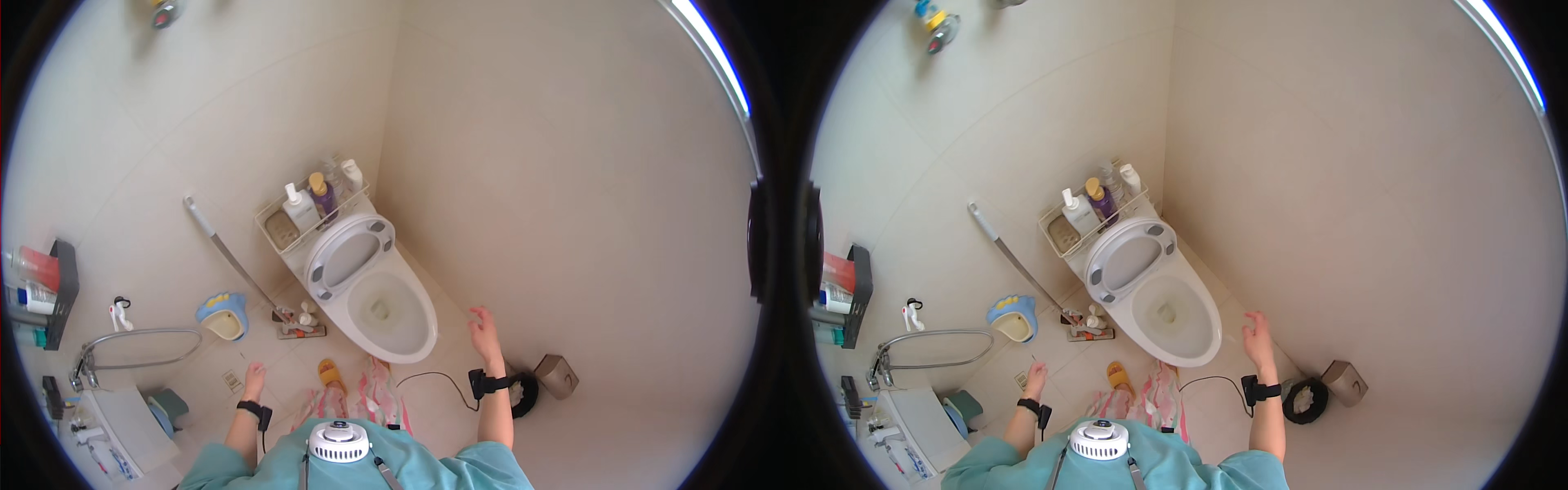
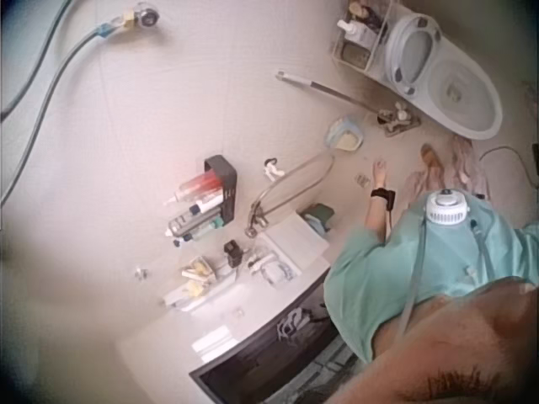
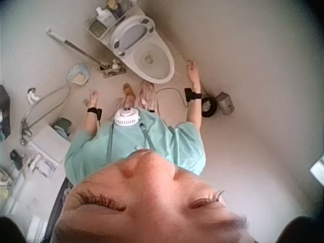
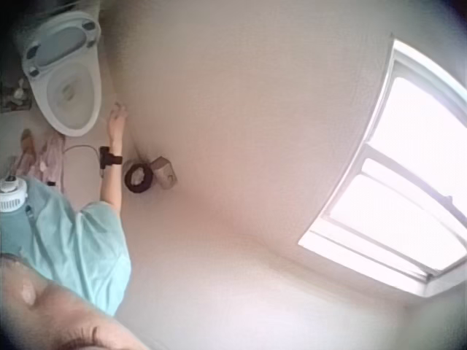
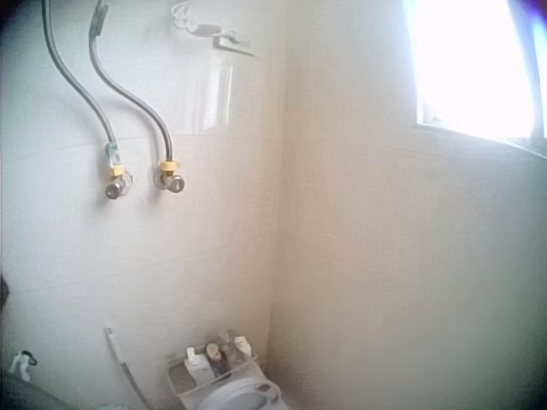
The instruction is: The person wipes a bathroom wall and a toilet paper holder with a cloth, and then cleans a small plastic container by scrubbing it with a brush under running water from a showerhead.
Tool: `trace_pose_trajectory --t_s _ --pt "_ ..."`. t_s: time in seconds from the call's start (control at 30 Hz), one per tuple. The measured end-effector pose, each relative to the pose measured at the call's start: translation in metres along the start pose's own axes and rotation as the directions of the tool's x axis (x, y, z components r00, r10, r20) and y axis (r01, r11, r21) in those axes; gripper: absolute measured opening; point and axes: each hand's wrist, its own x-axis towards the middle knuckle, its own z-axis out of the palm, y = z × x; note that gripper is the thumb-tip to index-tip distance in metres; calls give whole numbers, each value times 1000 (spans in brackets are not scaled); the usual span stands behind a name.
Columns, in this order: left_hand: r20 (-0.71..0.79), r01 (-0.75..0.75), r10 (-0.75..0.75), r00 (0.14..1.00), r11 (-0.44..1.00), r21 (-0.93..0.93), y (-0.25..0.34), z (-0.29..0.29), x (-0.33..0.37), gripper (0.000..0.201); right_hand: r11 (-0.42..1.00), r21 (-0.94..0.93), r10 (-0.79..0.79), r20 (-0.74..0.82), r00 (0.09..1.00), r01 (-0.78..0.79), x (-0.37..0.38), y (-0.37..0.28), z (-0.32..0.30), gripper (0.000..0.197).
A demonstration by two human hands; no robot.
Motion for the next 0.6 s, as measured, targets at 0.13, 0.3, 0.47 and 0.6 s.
trace_pose_trajectory --t_s 0.13,0.3,0.47,0.6 --pt "-68 233 -227 971 968 93 -25 5 -25 23 996 -23 -82 -11 997 81 54 18 -17 31" --pt "-148 299 -274 950 934 197 -28 20 -33 22 965 -183 -177 71 982 187 118 27 -16 31" --pt "-120 98 -66 991 953 288 7 52 -36 25 888 -202 -374 206 905 413 222 18 8 27" --pt "-114 125 -100 988 963 237 28 66 -58 24 821 -278 -387 374 843 500 316 18 66 24"
